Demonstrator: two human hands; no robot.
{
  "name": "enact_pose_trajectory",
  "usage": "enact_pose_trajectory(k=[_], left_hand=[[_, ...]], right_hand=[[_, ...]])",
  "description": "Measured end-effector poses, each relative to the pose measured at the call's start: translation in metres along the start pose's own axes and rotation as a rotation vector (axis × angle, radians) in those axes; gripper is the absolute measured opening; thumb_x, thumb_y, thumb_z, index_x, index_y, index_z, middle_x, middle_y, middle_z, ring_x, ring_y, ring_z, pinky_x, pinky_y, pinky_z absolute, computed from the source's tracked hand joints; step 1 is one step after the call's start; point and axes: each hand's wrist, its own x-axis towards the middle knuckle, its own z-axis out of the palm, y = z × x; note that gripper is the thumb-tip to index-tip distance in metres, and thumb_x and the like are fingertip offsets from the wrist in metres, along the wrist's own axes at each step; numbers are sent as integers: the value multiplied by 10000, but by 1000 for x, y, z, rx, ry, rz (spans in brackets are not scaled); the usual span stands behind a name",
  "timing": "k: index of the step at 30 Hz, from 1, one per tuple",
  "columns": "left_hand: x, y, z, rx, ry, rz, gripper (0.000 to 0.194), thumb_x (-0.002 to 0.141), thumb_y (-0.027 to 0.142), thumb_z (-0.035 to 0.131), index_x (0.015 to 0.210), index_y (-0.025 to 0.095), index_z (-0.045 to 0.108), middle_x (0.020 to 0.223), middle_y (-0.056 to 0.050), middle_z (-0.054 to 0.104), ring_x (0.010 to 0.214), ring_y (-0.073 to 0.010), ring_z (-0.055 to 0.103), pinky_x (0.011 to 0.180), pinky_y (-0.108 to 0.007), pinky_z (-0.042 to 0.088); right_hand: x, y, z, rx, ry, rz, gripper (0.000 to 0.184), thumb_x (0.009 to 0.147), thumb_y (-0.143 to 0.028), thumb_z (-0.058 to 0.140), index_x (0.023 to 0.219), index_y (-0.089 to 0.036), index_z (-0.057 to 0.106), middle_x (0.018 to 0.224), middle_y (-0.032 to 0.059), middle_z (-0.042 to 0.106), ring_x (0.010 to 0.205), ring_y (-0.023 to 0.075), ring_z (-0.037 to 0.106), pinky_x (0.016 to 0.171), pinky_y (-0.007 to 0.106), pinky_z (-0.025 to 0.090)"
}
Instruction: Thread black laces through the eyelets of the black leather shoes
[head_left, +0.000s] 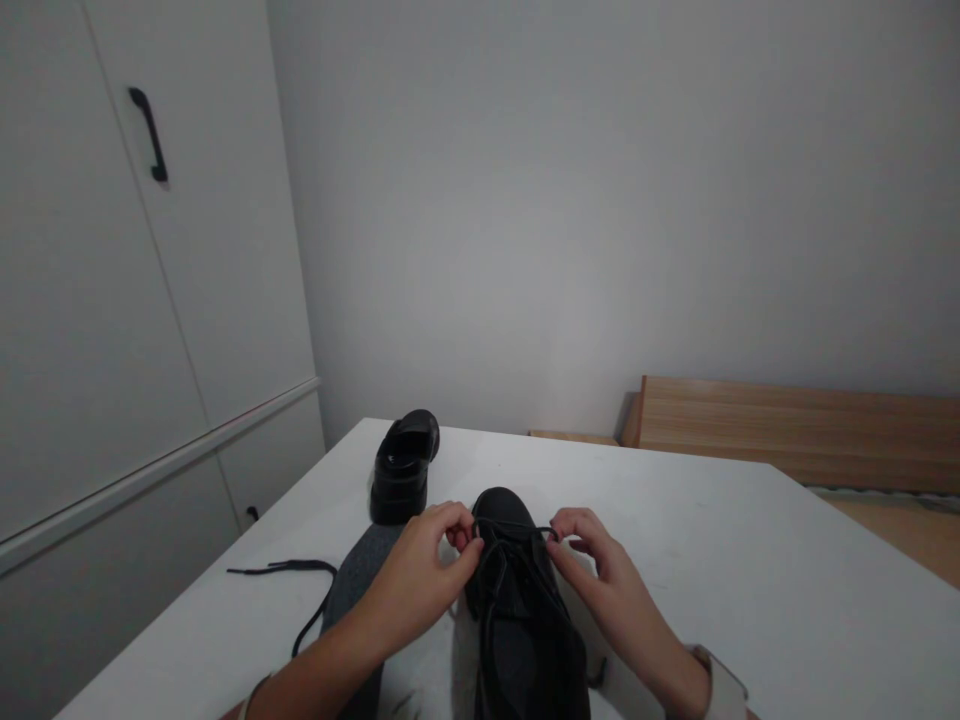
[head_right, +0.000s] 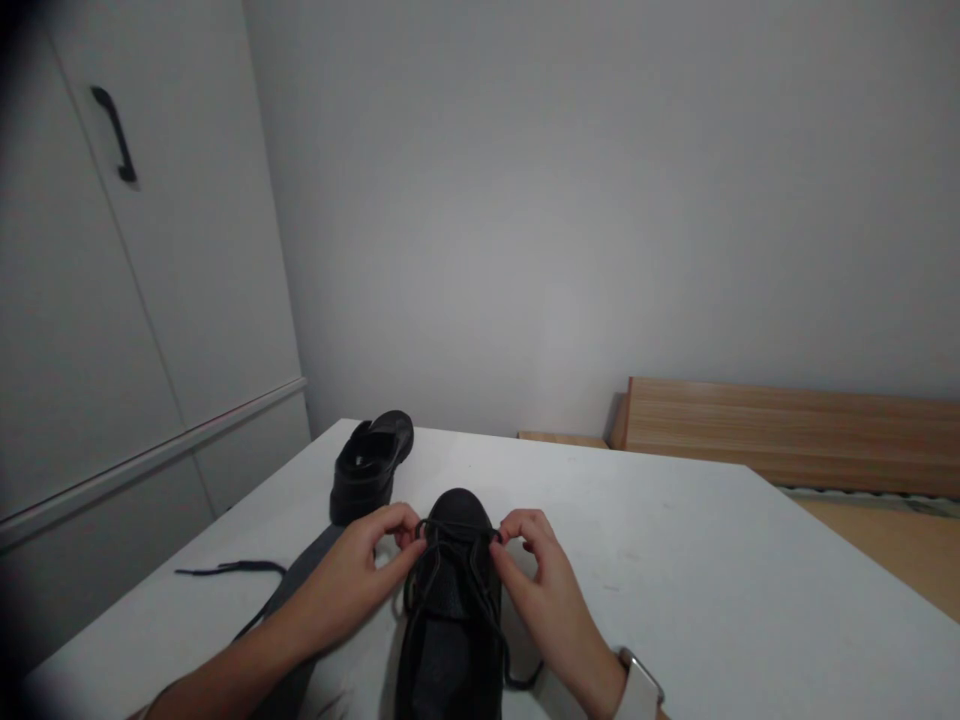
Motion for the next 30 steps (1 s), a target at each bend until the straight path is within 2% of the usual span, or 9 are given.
enact_pose_trajectory(k=[3, 5, 11, 15, 17, 21, 23, 27, 30], left_hand=[[1, 1, -2, -12, 107, -1, 140, 829, 283, 513, 729, 200, 566, 735, -4, 582, 755, -198, 584, 725, -288, 424], [1, 1, -3, -13, 142, -15, 164, 842, 315, 503, 752, 198, 574, 749, -10, 587, 767, -206, 584, 731, -296, 425], [0, 2, 0, -4, -17, -5, 140, 817, 278, 556, 707, 200, 592, 743, -7, 613, 764, -201, 592, 735, -291, 425], [2, 2, -3, -60, 135, -12, 193, 843, 326, 536, 699, 202, 574, 715, -5, 592, 740, -203, 576, 716, -291, 434], [3, 2, -5, -76, 163, -23, 216, 856, 355, 527, 717, 198, 578, 728, -11, 594, 754, -208, 576, 730, -295, 439], [3, -1, -6, -97, -32, -13, 133, 828, 298, 584, 757, 195, 630, 779, -17, 652, 800, -211, 606, 763, -287, 454], [3, -3, -6, -98, -70, -9, 108, 823, 277, 600, 766, 196, 642, 782, -14, 664, 807, -212, 615, 772, -290, 458], [5, -7, -4, -159, 17, -27, 196, 872, 353, 571, 776, 187, 614, 788, -21, 649, 821, -217, 609, 800, -315, 459], [7, -9, -3, -368, 77, -12, 266, 930, 422, 504, 827, 187, 575, 831, -35, 660, 845, -204, 622, 838, -327, 473]], right_hand=[[1, 1, -2, 21, 117, -10, 160, 860, -392, 574, 852, -235, 601, 962, 47, 590, 979, 264, 550, 879, 432, 416], [1, 0, -3, 23, 127, 12, 183, 856, -415, 575, 865, -235, 602, 970, 48, 588, 984, 269, 547, 892, 448, 410], [-1, -1, 0, 20, -41, 71, 207, 825, -428, 590, 807, -222, 603, 953, 54, 599, 972, 274, 566, 895, 446, 415], [1, -1, -3, 56, 63, 63, 210, 845, -438, 576, 846, -229, 596, 932, 41, 598, 951, 264, 569, 895, 431, 419], [1, -2, -5, 66, 86, 68, 224, 858, -454, 564, 870, -232, 590, 916, 35, 592, 937, 260, 567, 889, 428, 418], [0, -2, -2, 48, -16, 73, 235, 847, -459, 583, 831, -224, 587, 912, 41, 593, 930, 264, 560, 870, 421, 418], [0, -3, 0, 42, -45, 71, 245, 857, -461, 583, 803, -222, 579, 881, 37, 593, 901, 257, 561, 849, 412, 420], [1, -4, -1, 135, 37, 109, 303, 885, -510, 569, 854, -210, 599, 869, 52, 644, 891, 253, 589, 850, 411, 431], [4, -6, -4, 326, 129, 140, 324, 881, -530, 594, 899, -207, 598, 920, 76, 700, 940, 256, 632, 911, 422, 445]])
